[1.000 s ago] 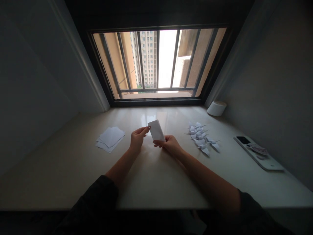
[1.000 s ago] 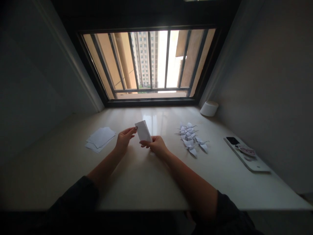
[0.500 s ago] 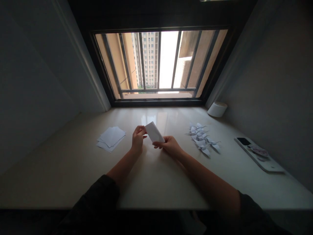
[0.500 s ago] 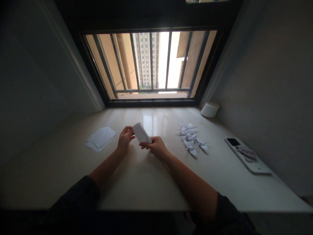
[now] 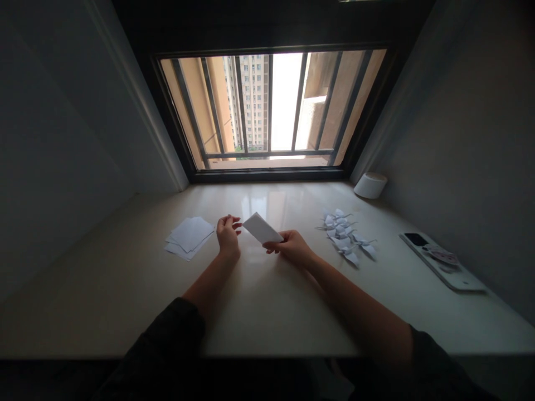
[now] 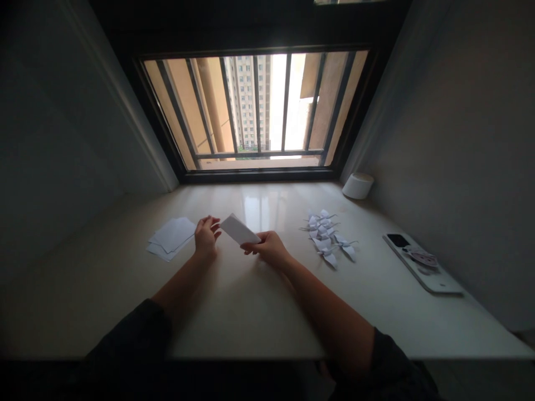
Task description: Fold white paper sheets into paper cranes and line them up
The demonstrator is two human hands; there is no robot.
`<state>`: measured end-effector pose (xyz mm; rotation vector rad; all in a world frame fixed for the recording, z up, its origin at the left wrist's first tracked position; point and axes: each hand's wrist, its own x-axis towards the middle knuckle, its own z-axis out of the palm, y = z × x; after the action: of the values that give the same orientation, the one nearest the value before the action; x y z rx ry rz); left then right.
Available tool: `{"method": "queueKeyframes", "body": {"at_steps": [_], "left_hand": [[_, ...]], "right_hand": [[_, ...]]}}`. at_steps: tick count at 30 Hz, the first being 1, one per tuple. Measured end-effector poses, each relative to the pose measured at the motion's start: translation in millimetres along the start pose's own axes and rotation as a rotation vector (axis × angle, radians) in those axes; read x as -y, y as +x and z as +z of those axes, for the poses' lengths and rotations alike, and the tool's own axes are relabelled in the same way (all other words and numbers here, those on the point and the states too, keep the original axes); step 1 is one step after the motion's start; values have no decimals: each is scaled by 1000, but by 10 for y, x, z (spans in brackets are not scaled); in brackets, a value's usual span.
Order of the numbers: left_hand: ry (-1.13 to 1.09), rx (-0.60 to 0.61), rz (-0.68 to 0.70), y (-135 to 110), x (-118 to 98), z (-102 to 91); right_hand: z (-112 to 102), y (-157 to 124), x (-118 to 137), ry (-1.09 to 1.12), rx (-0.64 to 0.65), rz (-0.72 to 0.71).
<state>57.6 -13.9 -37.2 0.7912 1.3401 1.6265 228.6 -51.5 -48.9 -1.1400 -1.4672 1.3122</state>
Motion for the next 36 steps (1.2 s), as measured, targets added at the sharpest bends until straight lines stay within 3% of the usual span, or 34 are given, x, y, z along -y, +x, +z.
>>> {"method": "queueKeyframes", "body": {"at_steps": [3, 6, 9, 11, 15, 20, 24, 32, 36], "left_hand": [[47, 63, 12, 63, -23, -23], [171, 238, 123, -8, -16, 4], [322, 450, 195, -153, -12, 34], [378, 500, 207, -236, -24, 40], [400, 530, 184, -304, -50, 35], [410, 581, 210, -284, -23, 36], [414, 581, 208, -272, -20, 28], [401, 580, 222, -263, -92, 23], [422, 608, 251, -245, -82, 30]], "right_hand": [[-54, 28, -44, -43, -156, -33], [-94, 65, -89, -148, -316, -104], [-106, 57, -95, -402, -424, -184], [-95, 27, -73, -598, -461, -246], [-54, -19, -22, -874, -385, -372], [-29, -10, -6, -998, -262, -463], [-17, -31, 40, -929, -240, -482], [-66, -3, 18, -384, -244, -368], [-100, 48, -50, -216, -246, -319]]}}
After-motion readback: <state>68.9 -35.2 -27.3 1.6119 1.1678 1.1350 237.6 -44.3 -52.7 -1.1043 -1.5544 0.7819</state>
